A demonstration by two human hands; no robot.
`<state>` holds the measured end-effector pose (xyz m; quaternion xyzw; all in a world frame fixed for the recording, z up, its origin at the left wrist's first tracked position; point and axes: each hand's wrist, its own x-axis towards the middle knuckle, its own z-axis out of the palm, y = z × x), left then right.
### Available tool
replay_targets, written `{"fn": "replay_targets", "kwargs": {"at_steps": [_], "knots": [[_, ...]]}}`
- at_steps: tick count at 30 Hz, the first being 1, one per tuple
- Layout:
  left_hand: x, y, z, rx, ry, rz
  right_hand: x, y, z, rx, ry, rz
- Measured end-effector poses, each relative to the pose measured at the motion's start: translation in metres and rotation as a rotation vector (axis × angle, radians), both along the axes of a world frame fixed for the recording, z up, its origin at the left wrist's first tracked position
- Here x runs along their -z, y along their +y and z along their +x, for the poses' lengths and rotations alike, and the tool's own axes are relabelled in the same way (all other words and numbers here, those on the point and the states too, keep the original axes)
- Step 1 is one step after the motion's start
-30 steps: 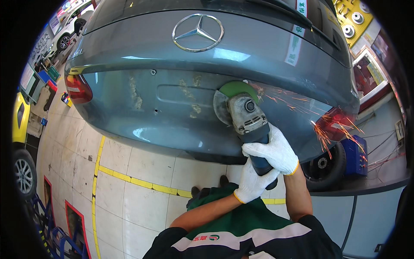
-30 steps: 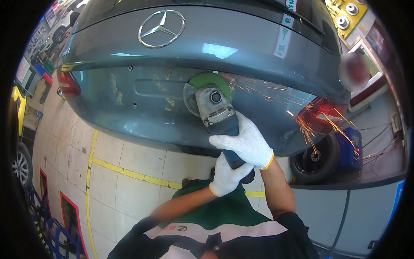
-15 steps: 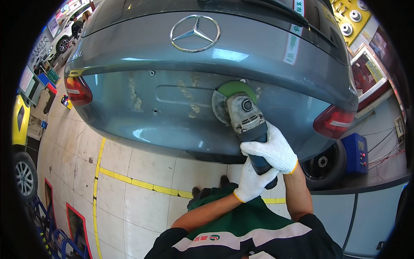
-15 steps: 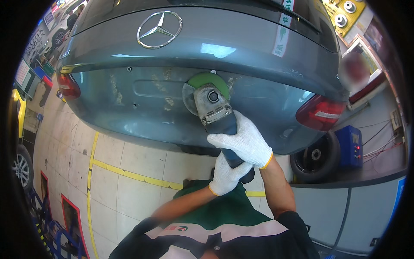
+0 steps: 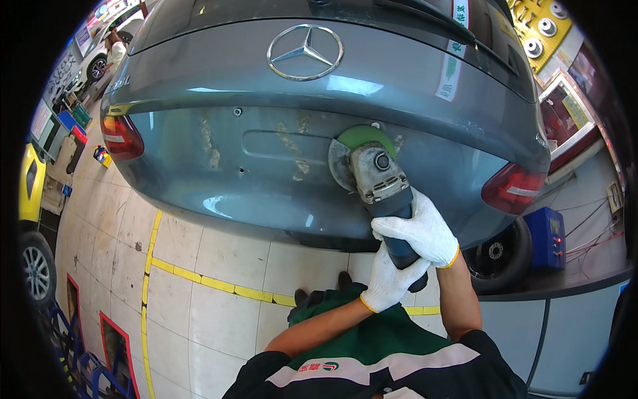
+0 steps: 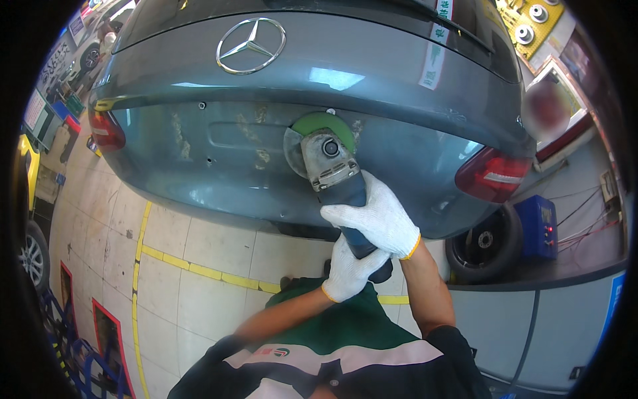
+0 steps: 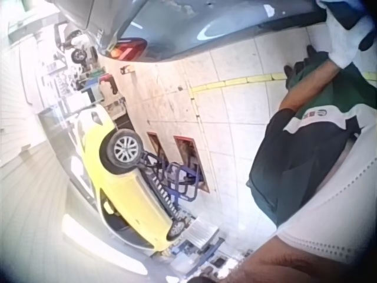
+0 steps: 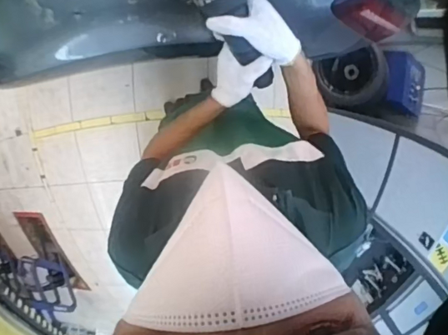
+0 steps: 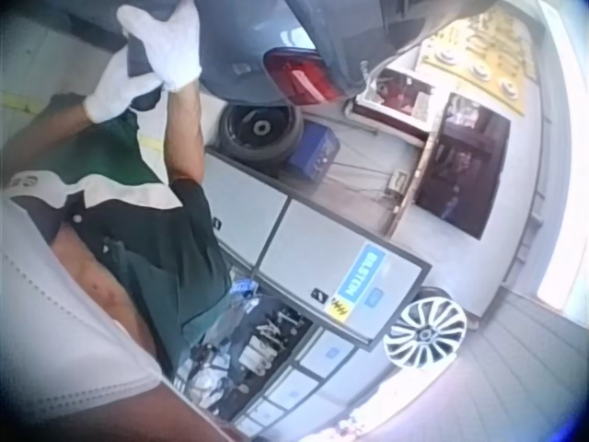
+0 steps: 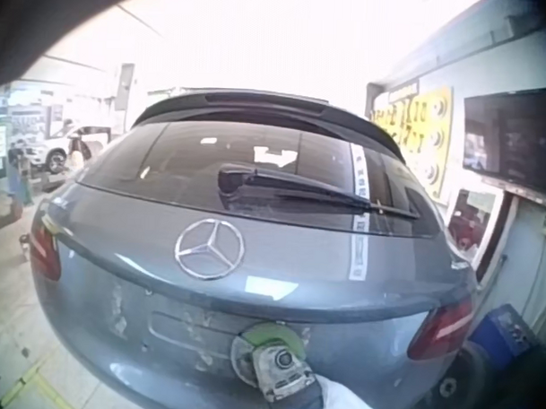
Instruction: The person uses an angle grinder to remove paint and rust from the rear bumper of a gray Mercedes-Benz. The grinder is held with both hands and moved across the surface, producing sparks as material is removed.
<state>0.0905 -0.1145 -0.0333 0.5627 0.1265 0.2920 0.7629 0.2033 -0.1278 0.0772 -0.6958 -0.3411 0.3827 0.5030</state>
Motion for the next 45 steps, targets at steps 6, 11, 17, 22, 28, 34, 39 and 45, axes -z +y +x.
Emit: {"fn": "replay_targets", "kwargs": {"at_steps": [6, 11, 17, 22, 28, 34, 39, 45], "knots": [[0.0, -0.002, 0.001, -0.013, -0.008, -0.034, -0.007, 0.002, -0.003, 0.002, 0.024, -0.009], [-0.006, -0.001, -0.002, -0.015, -0.027, -0.054, -0.009, 0.003, -0.003, -0.001, 0.042, -0.004], [-0.014, -0.002, -0.002, -0.054, -0.02, -0.044, -0.009, 0.006, 0.001, -0.023, 0.021, 0.006], [-0.013, 0.001, -0.003, -0.044, 0.056, 0.005, -0.02, 0.007, -0.004, -0.042, 0.108, -0.044], [-0.017, -0.001, 0.001, -0.089, 0.022, -0.027, -0.016, 0.005, 0.0, -0.027, 0.126, -0.006], [-0.012, -0.004, 0.002, -0.092, 0.065, 0.012, -0.014, 0.004, 0.004, -0.035, 0.131, -0.024], [-0.015, -0.006, 0.001, -0.131, 0.047, 0.016, -0.01, 0.003, 0.005, -0.061, 0.172, -0.002], [-0.011, -0.005, -0.017, -0.111, 0.116, 0.126, -0.001, -0.001, -0.006, -0.081, 0.082, 0.07]]}}
